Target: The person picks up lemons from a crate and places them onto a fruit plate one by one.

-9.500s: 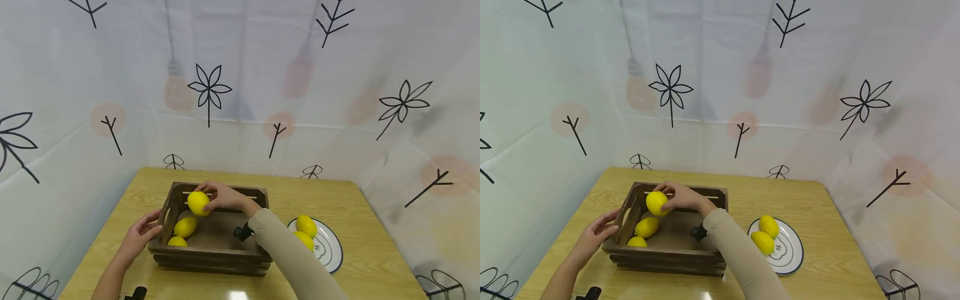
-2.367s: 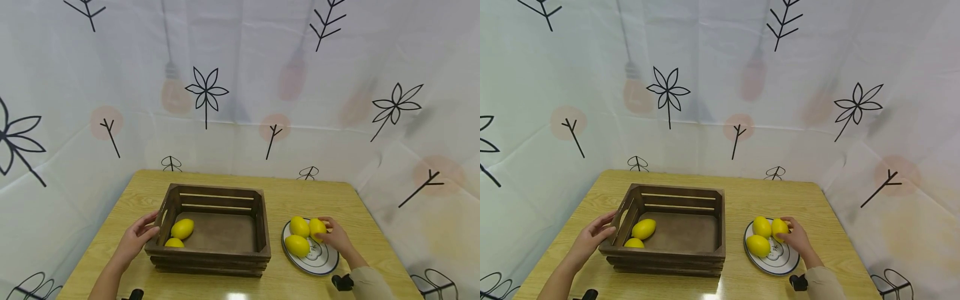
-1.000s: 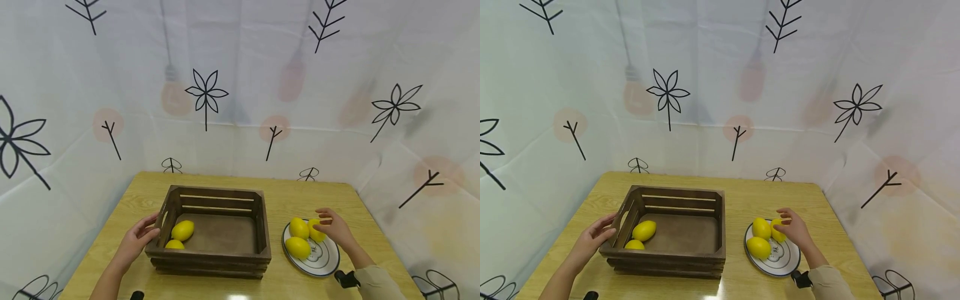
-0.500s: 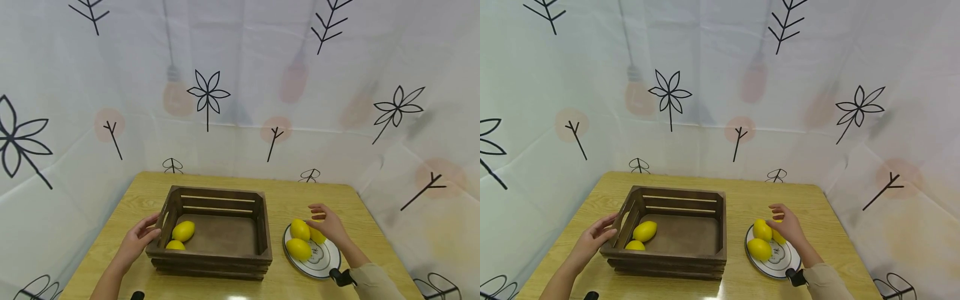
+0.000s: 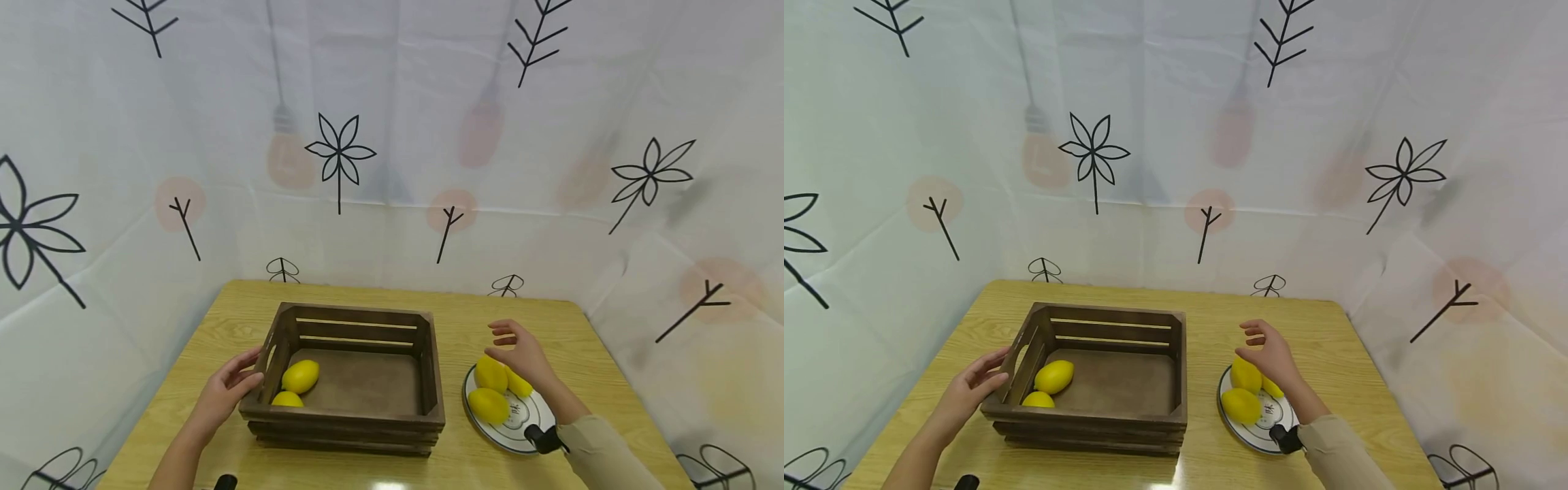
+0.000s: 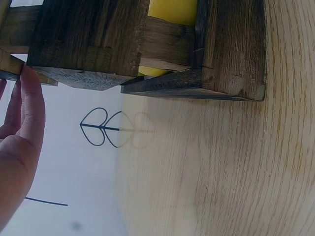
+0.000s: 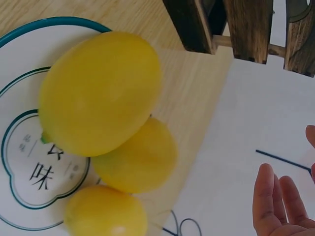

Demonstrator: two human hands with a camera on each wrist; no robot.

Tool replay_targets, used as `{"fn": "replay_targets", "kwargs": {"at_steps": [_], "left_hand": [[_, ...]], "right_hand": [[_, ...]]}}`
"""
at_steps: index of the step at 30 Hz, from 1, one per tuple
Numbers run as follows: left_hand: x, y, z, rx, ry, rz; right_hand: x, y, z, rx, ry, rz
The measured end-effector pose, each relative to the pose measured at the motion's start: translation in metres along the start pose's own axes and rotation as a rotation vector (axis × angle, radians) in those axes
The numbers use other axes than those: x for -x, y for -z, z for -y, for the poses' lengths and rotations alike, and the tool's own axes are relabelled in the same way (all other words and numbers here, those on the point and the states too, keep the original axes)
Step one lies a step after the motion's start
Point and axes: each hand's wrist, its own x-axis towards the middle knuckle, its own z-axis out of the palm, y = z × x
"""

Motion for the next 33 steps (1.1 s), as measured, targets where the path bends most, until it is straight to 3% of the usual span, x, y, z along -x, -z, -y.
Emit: {"fn": "replay_targets", "kwargs": {"at_steps": [9,17,33], "left_hand": [[0.0,-0.001,-0.001,0.0,0.013,0.005],[0.0,0.0,0.003,-0.009,-0.026,-0.002],[-0.001,0.0,0.005,-0.006,-0.029,-0.005]], "right_hand": [[-0.008,-0.006,0.009,-0.026,0.034,0.004],[-0.014,-0.011,0.019,-0.027,0.071,0.011],[-0.024,-0.026,0.043,-0.077,0.093,0.025]]}}
